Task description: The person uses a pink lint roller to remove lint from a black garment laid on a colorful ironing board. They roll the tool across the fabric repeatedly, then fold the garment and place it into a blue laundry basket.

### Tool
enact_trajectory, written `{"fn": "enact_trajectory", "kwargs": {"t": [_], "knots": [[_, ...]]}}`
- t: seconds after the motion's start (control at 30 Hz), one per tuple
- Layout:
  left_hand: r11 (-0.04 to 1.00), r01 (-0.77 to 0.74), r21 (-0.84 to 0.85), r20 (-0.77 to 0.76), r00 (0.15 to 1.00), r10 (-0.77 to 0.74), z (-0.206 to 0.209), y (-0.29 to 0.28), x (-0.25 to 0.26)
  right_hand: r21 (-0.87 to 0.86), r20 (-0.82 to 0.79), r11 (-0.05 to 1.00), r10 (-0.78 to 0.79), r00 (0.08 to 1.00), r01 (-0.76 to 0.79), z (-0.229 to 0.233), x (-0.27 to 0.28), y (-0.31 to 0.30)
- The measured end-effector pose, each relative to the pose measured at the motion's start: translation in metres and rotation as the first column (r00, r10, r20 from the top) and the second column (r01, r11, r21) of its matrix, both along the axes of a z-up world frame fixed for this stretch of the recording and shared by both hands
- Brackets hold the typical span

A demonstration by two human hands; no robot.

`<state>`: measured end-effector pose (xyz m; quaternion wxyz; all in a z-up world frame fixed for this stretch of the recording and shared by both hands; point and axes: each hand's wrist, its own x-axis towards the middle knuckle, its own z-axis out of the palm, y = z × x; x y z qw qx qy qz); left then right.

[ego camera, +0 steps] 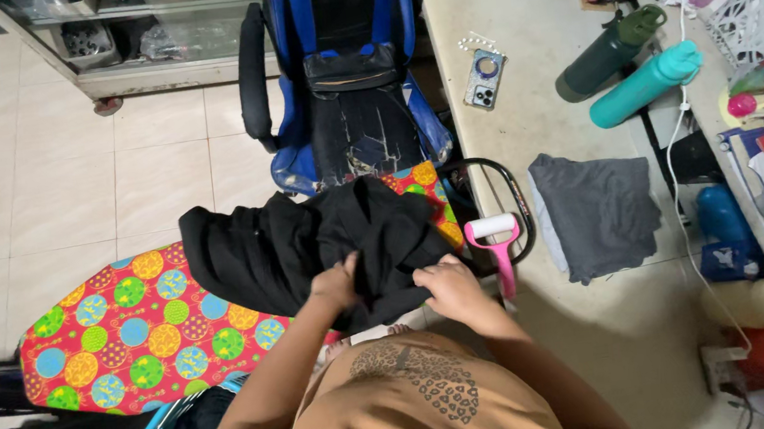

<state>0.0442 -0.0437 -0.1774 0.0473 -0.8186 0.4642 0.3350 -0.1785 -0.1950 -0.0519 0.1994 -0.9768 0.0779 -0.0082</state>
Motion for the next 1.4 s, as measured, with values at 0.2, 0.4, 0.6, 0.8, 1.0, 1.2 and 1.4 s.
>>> {"fn": "enact_trajectory", "kwargs": {"t": [0.2,0.4,0.6,0.8,1.0,1.2,1.4], "knots": [[0.893,-0.279,-0.354,-0.109,0.96,0.257,-0.003,0.011,0.049,-0.097,-0.115,0.988,-0.134,0.984,0.123,0.003,-0.025,-0.032],[0.086,-0.889,-0.451,-0.855,0.457,0.244,0.074,0.035,0.096,-0.227,0.099,0.909,-0.334,0.937,0.348,0.004,-0.039,-0.067],[0.033,-0.943,-0.331,-0.939,0.332,0.088,0.129,0.1,0.099,-0.134,0.154,0.914,-0.362,0.92,0.382,-0.016,-0.041,-0.094],[0.84,-0.516,0.168,-0.03,0.849,0.528,0.078,0.151,0.067,-0.044,-0.134,0.984,-0.175,0.976,0.17,-0.055,-0.038,-0.08],[0.642,-0.744,-0.187,0.129,0.629,0.767,-0.021,0.178,0.026,-0.045,-0.291,0.995,-0.096,0.952,0.087,-0.13,-0.022,-0.058],[0.318,-0.818,-0.48,-0.004,0.364,0.931,-0.031,0.178,0.101,-0.169,-0.074,0.972,-0.175,0.982,0.16,-0.131,0.073,-0.075],[-0.293,-0.766,-0.572,-0.665,0.223,0.713,0.019,0.182,0.231,-0.035,0.435,0.913,-0.352,0.829,0.406,-0.038,0.156,-0.112]]}}
